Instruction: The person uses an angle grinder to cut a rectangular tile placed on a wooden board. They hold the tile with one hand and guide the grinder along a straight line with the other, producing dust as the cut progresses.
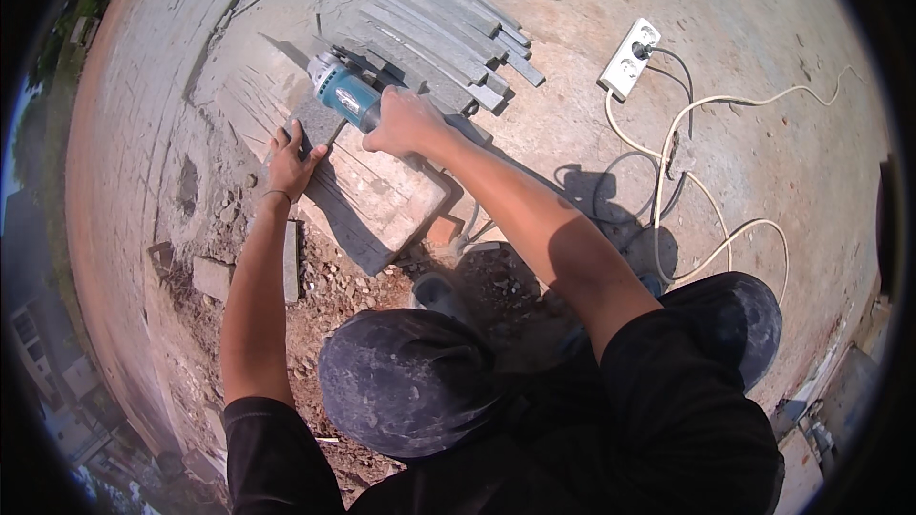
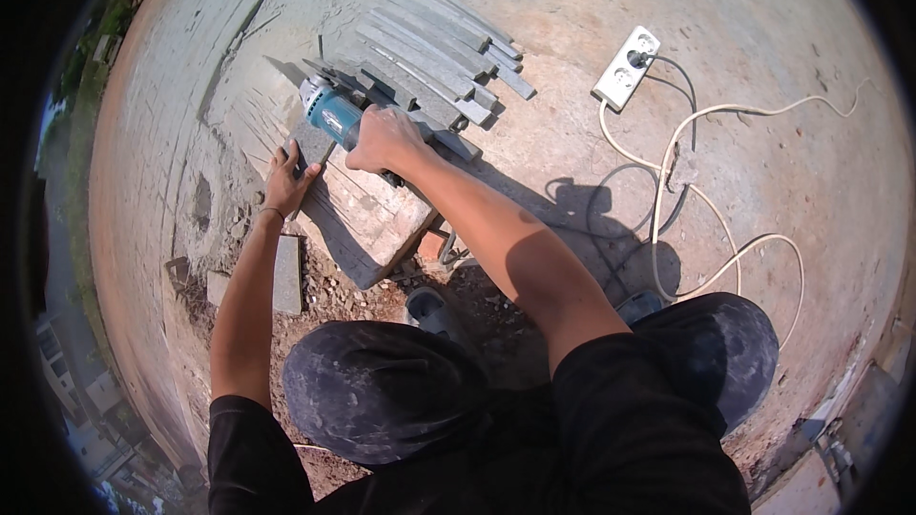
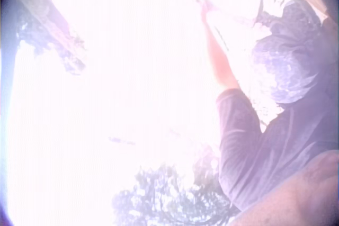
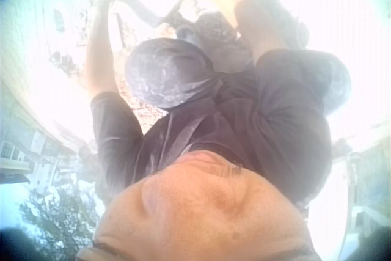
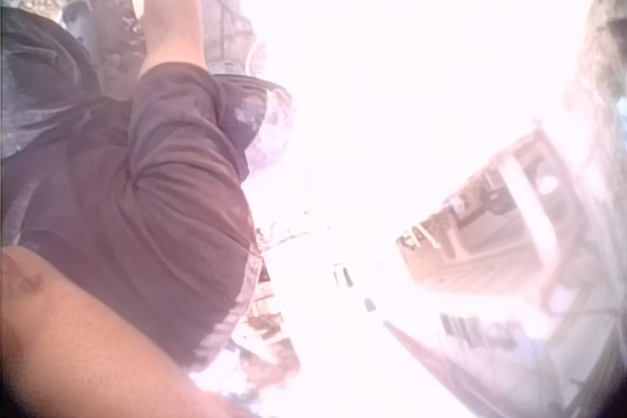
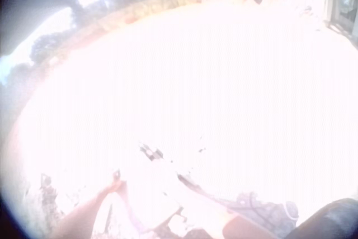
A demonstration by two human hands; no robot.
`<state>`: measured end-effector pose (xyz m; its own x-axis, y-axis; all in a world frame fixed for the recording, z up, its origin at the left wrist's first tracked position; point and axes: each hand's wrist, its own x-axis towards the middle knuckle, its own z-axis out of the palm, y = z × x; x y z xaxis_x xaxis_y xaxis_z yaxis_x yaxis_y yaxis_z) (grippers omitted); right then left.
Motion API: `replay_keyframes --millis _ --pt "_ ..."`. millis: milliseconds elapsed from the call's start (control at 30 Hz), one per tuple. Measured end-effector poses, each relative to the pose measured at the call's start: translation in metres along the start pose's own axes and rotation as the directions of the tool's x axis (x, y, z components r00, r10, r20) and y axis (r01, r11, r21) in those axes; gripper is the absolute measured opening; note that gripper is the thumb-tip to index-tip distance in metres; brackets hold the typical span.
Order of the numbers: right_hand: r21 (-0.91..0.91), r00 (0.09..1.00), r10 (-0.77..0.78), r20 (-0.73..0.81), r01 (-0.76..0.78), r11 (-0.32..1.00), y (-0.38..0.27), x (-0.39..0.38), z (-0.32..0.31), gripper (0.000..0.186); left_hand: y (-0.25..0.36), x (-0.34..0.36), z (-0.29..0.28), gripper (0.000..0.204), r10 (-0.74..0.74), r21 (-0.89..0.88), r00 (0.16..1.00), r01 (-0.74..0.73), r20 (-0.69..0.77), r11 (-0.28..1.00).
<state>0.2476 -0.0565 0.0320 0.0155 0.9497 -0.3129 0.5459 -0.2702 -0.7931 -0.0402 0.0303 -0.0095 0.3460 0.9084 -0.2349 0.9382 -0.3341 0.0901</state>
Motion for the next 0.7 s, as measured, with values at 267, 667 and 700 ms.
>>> replay_keyframes --millis 267,667,700 --pt "-0.018 0.999 0.007 0.039 -0.007 1.0 -0.002 0.015 0.001 0.072 0.001 0.002 0.001 0.089 -0.002 0.014 1.0 0.002 -0.006 1.0" --pt "-0.011 0.994 0.039 0.099 -0.038 0.999 -0.017 0.027 -0.004 0.069 0.0 0.0 -0.001 0.09 -0.004 -0.012 1.0 0.004 0.005 1.0" --pt "-0.015 0.994 0.037 0.101 -0.036 0.999 -0.017 0.029 -0.003 0.069 0.002 0.0 -0.001 0.09 0.017 0.016 1.0 -0.017 -0.015 1.0"
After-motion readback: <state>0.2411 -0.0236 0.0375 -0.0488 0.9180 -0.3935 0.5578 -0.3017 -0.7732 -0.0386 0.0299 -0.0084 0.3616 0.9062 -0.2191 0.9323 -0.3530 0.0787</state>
